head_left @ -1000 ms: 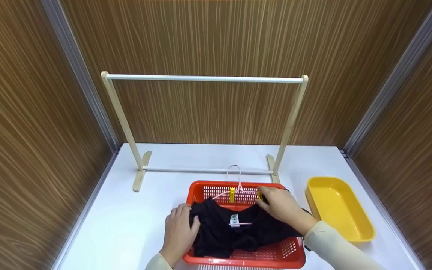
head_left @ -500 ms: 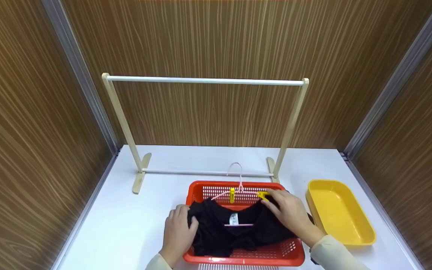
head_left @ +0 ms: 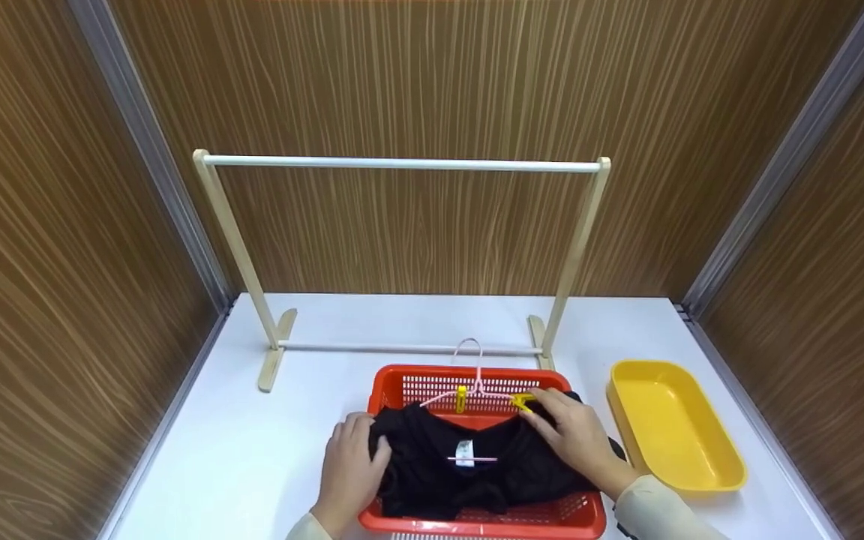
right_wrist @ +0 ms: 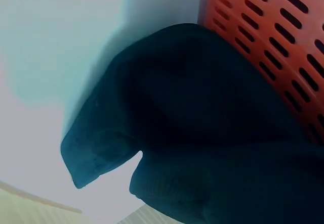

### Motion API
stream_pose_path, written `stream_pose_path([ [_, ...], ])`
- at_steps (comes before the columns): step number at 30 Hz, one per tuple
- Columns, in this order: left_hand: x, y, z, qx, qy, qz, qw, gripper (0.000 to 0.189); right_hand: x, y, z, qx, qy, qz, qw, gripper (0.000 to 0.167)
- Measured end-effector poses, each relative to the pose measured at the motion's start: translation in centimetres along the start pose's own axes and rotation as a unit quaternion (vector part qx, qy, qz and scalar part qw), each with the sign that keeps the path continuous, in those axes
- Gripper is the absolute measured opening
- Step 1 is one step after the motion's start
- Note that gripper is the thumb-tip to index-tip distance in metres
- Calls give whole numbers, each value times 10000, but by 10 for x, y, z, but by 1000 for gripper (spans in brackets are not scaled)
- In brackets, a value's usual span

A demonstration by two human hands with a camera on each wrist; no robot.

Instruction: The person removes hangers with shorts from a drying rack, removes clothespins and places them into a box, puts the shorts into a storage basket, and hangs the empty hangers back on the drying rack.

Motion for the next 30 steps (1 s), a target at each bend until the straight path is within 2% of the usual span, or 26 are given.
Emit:
stream_pose_path([
  [7, 5, -5, -2, 278, 142, 161, 9994, 16, -3, -3, -6, 129, -46, -130, 9998, 34],
  [11, 9, -10, -3, 249, 226, 247, 9991, 19, -4, -10, -9, 120, -53, -88, 9999, 33],
  [18, 12, -8, -4, 201, 342, 285, 9988, 21, -5, -13, -11, 146, -9, -143, 9998, 32],
  [30, 16, -8, -6, 336, 442, 567, 9968, 23, -7, -13, -13, 211, 61, -320, 9992, 30],
])
Point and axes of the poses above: each hand's wrist, its own y-axis away from the middle knuckle, its own z-axis out of the back of the hand, x = y × z, the point moved 8 cm from there along -y, towards the middle knuckle, and after that the axes turned 4 degrees about -z, right-handed, at the moved point
